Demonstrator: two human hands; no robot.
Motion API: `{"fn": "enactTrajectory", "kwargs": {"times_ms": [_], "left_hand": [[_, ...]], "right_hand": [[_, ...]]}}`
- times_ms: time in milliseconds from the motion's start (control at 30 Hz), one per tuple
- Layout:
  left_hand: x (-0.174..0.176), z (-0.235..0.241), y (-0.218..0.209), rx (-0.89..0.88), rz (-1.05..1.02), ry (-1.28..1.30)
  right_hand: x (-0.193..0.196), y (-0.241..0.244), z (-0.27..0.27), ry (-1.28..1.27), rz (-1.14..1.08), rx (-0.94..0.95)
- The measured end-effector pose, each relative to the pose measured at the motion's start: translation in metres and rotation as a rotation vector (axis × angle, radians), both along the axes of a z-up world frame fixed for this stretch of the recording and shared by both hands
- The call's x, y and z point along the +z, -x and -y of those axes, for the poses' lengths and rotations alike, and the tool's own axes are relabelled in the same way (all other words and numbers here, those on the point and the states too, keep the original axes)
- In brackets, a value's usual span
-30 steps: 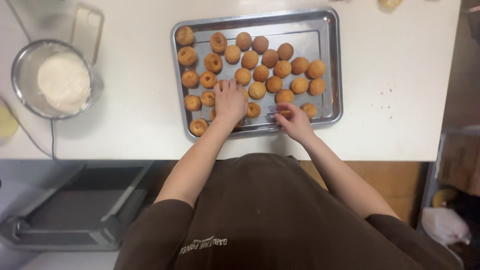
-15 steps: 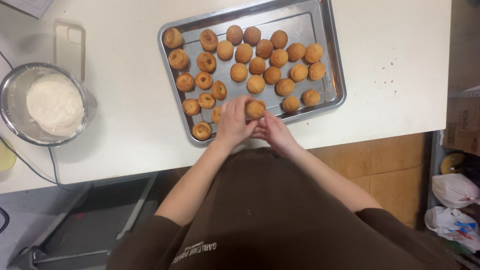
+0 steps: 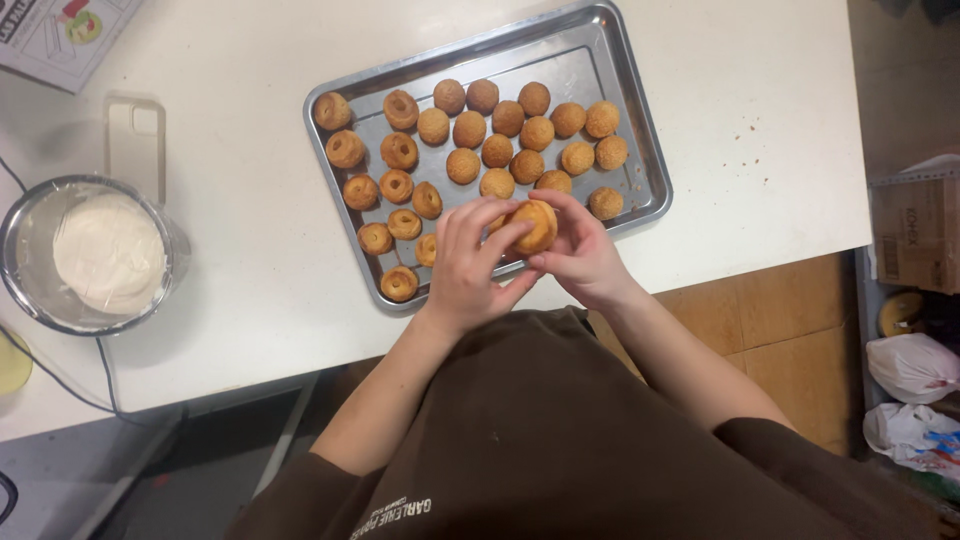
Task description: The person picks up small round pastries from a tray, presses a hole into the center of each one with a finger, and places them back on the tray. The person repeats this process for multiple pastries.
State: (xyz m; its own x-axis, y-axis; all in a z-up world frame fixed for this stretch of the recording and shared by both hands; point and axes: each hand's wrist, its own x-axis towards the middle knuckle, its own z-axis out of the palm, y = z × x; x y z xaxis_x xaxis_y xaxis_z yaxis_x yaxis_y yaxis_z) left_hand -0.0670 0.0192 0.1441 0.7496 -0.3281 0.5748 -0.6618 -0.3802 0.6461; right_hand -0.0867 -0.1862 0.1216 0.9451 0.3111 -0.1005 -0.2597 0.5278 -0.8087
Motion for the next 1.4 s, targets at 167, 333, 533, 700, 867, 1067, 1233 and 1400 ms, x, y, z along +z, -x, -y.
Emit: {"fn": "enactTrajectory", "kwargs": {"times_ms": [167,333,533,700,867,1067,1233,1400], "left_hand": [[0.008,0.003,0.001,0.003,0.024,-0.031],[0.009,0.002,-0.001,-0.012,0.025,-0.131],[0.009,0.004,-0.006,-0.068,-0.061,-0.104],[0.008,0.004,-0.011,-0.173,-0.218,-0.088],[0.006,0.005,-0.014,-0.252,-0.372,-0.010],[0.005,0.012,-0.016,-0.154,-0.289,-0.028],[0.007,0.022,-0.014,-0.143,-0.324,0.038],[0.009,0.025,-0.009,-0.135,-0.269,0.005]], "right_hand": [[0.012,0.005,0.009,0.026,0.025,0.040],[0.019,0.008,0.017,0.224,0.025,0.031],[0.016,0.000,0.022,0.333,0.065,0.070],[0.008,-0.005,0.033,0.301,0.023,0.114],[-0.003,-0.009,0.041,0.305,-0.036,0.102],[-0.017,-0.003,0.038,0.043,-0.229,0.037],[-0.019,0.005,0.037,0.100,-0.051,0.044],[-0.016,0.008,0.041,-0.060,-0.158,0.035]]}}
